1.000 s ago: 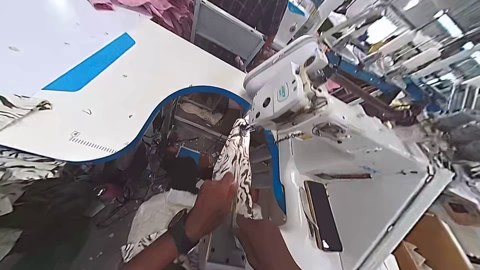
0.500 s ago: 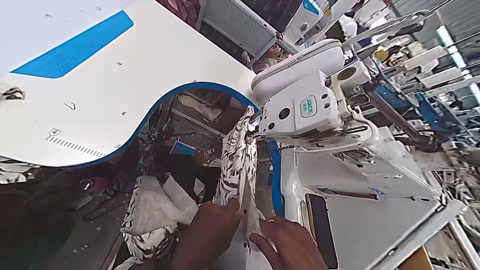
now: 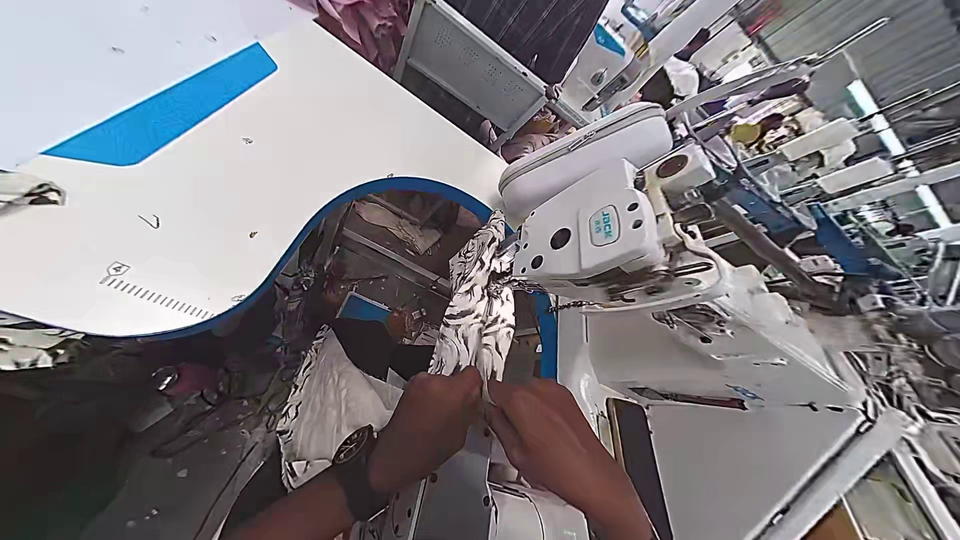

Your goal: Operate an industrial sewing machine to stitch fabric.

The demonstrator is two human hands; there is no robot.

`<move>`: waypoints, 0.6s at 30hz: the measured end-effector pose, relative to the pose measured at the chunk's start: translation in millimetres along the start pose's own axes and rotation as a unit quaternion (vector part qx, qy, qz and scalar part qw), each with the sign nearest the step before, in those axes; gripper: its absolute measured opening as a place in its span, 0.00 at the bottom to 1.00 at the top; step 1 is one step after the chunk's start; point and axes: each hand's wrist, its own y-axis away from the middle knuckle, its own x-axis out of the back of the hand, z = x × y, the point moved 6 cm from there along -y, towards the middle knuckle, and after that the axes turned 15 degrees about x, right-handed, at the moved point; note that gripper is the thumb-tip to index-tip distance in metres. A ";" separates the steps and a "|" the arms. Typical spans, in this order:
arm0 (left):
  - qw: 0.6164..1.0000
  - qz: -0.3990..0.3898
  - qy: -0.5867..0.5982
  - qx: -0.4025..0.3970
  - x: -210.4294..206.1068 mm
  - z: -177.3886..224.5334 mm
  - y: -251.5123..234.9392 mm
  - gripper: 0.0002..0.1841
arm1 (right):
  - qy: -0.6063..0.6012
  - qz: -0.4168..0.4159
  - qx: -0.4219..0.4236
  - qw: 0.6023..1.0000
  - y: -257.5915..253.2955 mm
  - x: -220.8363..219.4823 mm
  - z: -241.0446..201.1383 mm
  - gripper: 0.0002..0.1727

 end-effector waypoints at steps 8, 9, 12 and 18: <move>0.978 -0.139 0.051 0.144 82.4 -84.8 14.3 0.14 | -0.173 -0.139 -0.070 0.973 66.5 -104.7 65.0 0.18; 0.987 -0.126 0.023 0.102 87.4 -68.9 7.6 0.15 | -0.138 -0.071 -0.026 0.987 74.9 -87.0 52.1 0.17; 0.992 -0.073 -0.098 -0.032 53.9 21.4 35.9 0.15 | 0.078 0.166 0.025 0.983 98.9 -15.6 -39.9 0.08; 0.983 0.019 -0.180 0.034 11.4 41.9 65.7 0.11 | 0.150 0.223 -0.108 0.957 63.4 -24.0 -79.7 0.18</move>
